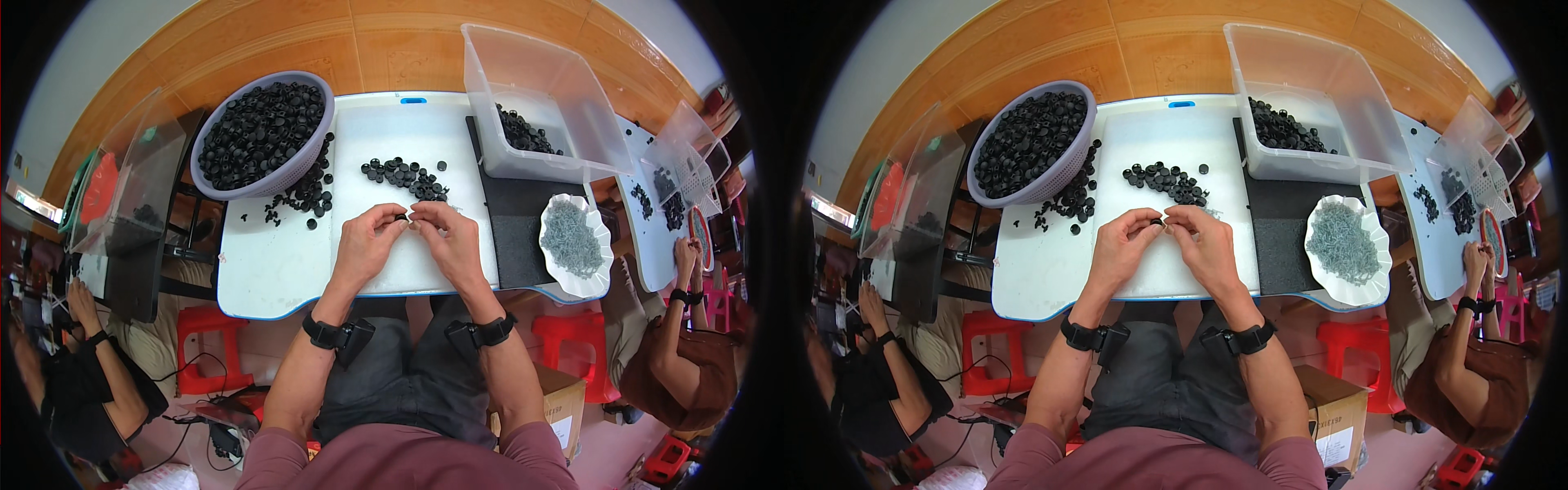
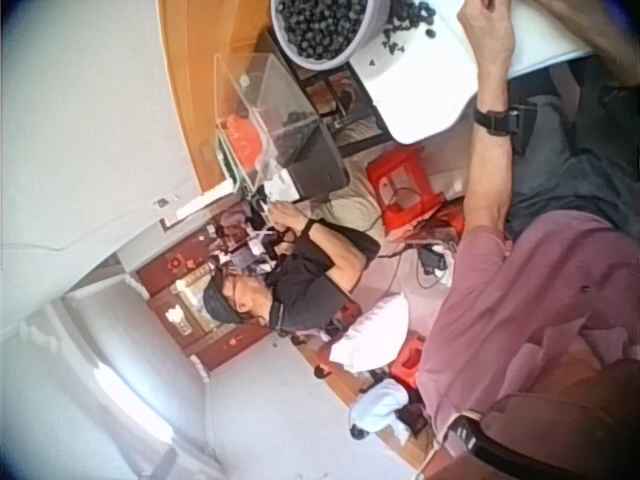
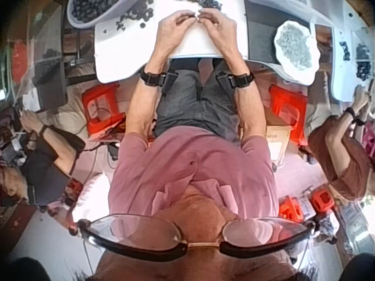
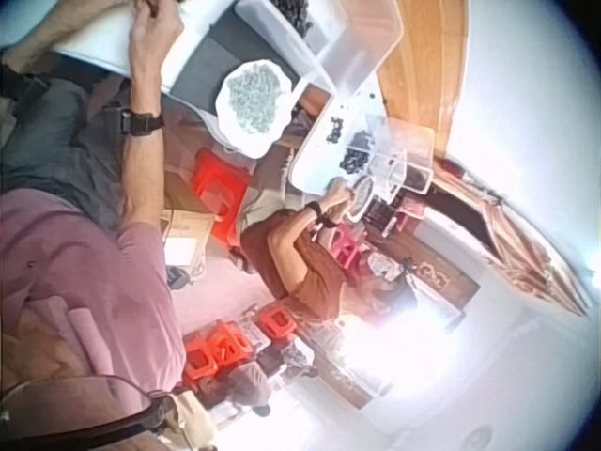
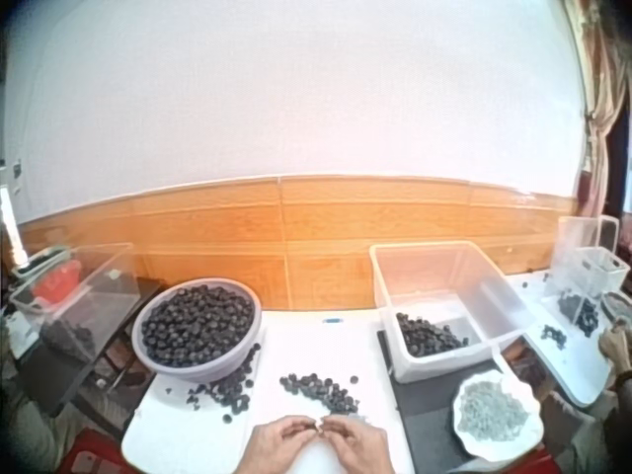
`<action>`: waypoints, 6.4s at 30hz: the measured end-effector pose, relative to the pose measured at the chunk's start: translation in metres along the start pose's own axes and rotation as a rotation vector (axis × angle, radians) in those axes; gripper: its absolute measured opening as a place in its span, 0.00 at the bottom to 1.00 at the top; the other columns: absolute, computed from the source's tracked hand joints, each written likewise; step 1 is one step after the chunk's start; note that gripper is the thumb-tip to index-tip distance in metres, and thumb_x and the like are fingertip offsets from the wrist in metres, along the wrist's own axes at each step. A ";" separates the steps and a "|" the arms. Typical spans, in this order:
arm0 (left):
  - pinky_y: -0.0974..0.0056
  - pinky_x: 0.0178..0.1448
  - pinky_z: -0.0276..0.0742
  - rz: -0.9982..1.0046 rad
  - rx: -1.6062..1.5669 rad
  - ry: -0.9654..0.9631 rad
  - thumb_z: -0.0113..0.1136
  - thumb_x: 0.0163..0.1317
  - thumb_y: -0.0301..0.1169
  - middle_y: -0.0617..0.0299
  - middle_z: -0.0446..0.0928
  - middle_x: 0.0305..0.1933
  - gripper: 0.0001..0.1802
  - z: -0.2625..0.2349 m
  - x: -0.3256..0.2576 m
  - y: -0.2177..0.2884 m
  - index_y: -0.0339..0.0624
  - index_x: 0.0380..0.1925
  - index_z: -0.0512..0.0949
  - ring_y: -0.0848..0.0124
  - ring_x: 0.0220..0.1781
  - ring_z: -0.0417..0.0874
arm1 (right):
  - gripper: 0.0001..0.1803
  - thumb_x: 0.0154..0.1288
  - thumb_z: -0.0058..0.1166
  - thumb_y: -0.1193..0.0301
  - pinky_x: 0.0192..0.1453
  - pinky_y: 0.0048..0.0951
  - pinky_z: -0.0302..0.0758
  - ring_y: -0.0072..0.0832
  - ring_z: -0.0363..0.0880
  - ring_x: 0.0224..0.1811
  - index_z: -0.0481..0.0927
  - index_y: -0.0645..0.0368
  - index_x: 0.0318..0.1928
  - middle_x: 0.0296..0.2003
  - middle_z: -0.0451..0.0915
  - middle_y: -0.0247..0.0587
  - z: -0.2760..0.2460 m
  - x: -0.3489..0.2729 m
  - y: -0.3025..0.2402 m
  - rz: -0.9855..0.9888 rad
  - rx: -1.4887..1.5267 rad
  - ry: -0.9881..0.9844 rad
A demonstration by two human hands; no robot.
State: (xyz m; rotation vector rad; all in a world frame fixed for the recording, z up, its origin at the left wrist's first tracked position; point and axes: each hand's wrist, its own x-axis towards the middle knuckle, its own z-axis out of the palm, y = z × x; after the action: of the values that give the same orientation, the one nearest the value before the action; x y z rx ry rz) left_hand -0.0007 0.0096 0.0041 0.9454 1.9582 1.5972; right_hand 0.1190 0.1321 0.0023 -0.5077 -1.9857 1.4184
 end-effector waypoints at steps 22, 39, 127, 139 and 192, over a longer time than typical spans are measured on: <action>0.62 0.50 0.82 0.440 0.348 0.399 0.72 0.60 0.28 0.51 0.87 0.47 0.15 -0.112 0.047 0.084 0.34 0.46 0.85 0.63 0.45 0.88 | 0.10 0.67 0.59 0.83 0.40 0.25 0.81 0.27 0.88 0.34 0.86 0.64 0.47 0.35 0.88 0.44 0.000 -0.005 -0.005 -0.170 -0.072 0.222; 0.57 0.47 0.80 0.302 0.599 -0.052 0.67 0.62 0.26 0.56 0.82 0.37 0.11 -0.008 0.038 0.026 0.41 0.45 0.85 0.60 0.40 0.84 | 0.07 0.67 0.61 0.83 0.37 0.23 0.78 0.22 0.82 0.31 0.85 0.64 0.44 0.35 0.84 0.39 -0.004 -0.004 0.003 -0.189 0.008 0.573; 0.58 0.44 0.84 0.327 0.253 -0.003 0.72 0.58 0.27 0.54 0.86 0.36 0.12 0.003 0.018 -0.004 0.39 0.43 0.86 0.60 0.39 0.87 | 0.05 0.62 0.69 0.76 0.28 0.22 0.70 0.16 0.74 0.24 0.89 0.63 0.39 0.30 0.87 0.36 0.003 0.009 0.000 0.029 -0.096 0.185; 0.58 0.45 0.84 0.327 0.268 -0.002 0.71 0.59 0.27 0.55 0.86 0.35 0.11 0.002 0.017 0.000 0.40 0.42 0.85 0.60 0.40 0.87 | 0.05 0.61 0.68 0.77 0.27 0.25 0.73 0.22 0.78 0.23 0.87 0.62 0.37 0.31 0.86 0.39 0.004 0.006 -0.004 -0.120 -0.247 0.212; 0.64 0.49 0.85 0.147 0.049 -0.071 0.68 0.65 0.27 0.52 0.89 0.40 0.14 -0.004 0.015 0.007 0.35 0.48 0.81 0.63 0.45 0.92 | 0.09 0.63 0.64 0.81 0.30 0.20 0.72 0.16 0.79 0.28 0.88 0.60 0.43 0.37 0.89 0.36 0.000 0.002 -0.001 0.002 -0.014 0.152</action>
State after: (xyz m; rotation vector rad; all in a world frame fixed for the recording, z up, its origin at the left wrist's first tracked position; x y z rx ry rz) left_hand -0.0114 0.0186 0.0134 1.1737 1.9270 1.5767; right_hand 0.1176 0.1323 0.0039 -0.6054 -1.8756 1.3269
